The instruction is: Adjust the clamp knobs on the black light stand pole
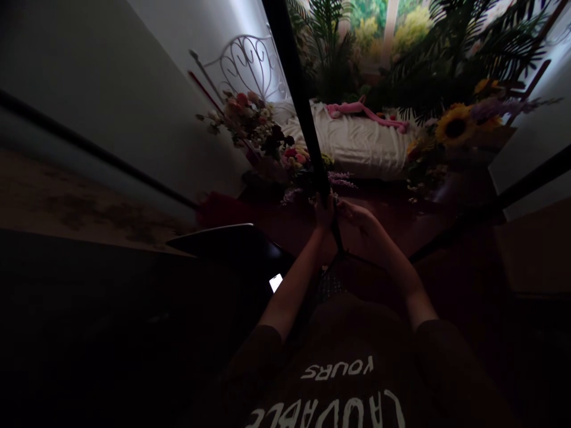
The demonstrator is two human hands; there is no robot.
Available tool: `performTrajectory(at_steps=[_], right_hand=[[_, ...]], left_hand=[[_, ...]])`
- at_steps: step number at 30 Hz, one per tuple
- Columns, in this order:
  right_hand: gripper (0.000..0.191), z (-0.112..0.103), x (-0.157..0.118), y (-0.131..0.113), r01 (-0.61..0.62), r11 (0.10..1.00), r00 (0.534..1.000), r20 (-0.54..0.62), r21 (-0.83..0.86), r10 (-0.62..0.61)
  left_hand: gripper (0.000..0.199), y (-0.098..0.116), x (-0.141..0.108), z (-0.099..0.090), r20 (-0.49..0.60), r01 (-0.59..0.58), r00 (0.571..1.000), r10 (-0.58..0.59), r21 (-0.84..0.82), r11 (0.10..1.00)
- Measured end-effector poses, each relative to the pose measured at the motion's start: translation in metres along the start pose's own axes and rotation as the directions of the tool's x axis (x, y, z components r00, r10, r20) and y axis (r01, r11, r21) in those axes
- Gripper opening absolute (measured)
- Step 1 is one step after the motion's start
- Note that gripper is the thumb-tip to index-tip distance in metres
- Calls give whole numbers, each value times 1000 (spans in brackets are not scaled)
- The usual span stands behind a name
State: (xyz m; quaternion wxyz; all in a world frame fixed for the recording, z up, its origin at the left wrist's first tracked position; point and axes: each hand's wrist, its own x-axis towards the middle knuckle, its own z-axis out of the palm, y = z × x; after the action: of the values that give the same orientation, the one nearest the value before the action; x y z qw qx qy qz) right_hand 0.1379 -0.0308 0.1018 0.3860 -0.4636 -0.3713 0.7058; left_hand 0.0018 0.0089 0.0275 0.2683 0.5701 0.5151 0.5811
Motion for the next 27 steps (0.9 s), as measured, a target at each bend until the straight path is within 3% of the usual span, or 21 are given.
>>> performTrajectory(at_steps=[2, 3, 5, 7, 8, 10, 13, 19, 24, 27], right_hand=[[20, -2, 0, -6, 107, 950, 991, -43, -294, -125], [19, -2, -1, -9, 173, 850, 974, -44, -498, -224], [15, 2, -6, -13, 227, 474, 914, 17, -851, -406], [11, 8, -13, -16, 163, 126, 873, 84, -979, -480], [14, 12, -16, -16, 119, 13, 866, 97, -993, -490], [21, 17, -22, -14, 55, -95, 864, 95, -994, -494], [23, 20, -28, -7, 25, -104, 846, 77, -994, -528], [22, 9, -39, 14, 72, 5, 782, 53, -997, -622], [27, -1, -45, 25, 197, 87, 766, 98, -977, -635], [26, -5, -47, 30, 258, 198, 774, 80, -945, -628]], left_hand=[[54, 2, 0, -1, -2, -7, 1000, 7, -6, 1000], [54, 3, -1, -1, -5, -12, 1000, 12, -11, 1000], [56, 5, -1, -1, -5, -13, 1000, 12, -22, 1000], [57, 7, -1, -1, 2, 8, 1000, -8, -25, 1000], [57, 8, -2, -1, 8, 22, 1000, -22, -25, 999], [56, 10, -2, -2, 24, 41, 999, -41, -25, 999], [54, 14, -3, -8, 33, 0, 999, 0, -7, 1000], [50, 28, 9, -21, 22, -151, 988, 150, 45, 988], [46, 60, 38, -20, -26, -236, 971, 236, -16, 972], [44, 87, 59, -19, -97, -275, 959, 267, -80, 958]])
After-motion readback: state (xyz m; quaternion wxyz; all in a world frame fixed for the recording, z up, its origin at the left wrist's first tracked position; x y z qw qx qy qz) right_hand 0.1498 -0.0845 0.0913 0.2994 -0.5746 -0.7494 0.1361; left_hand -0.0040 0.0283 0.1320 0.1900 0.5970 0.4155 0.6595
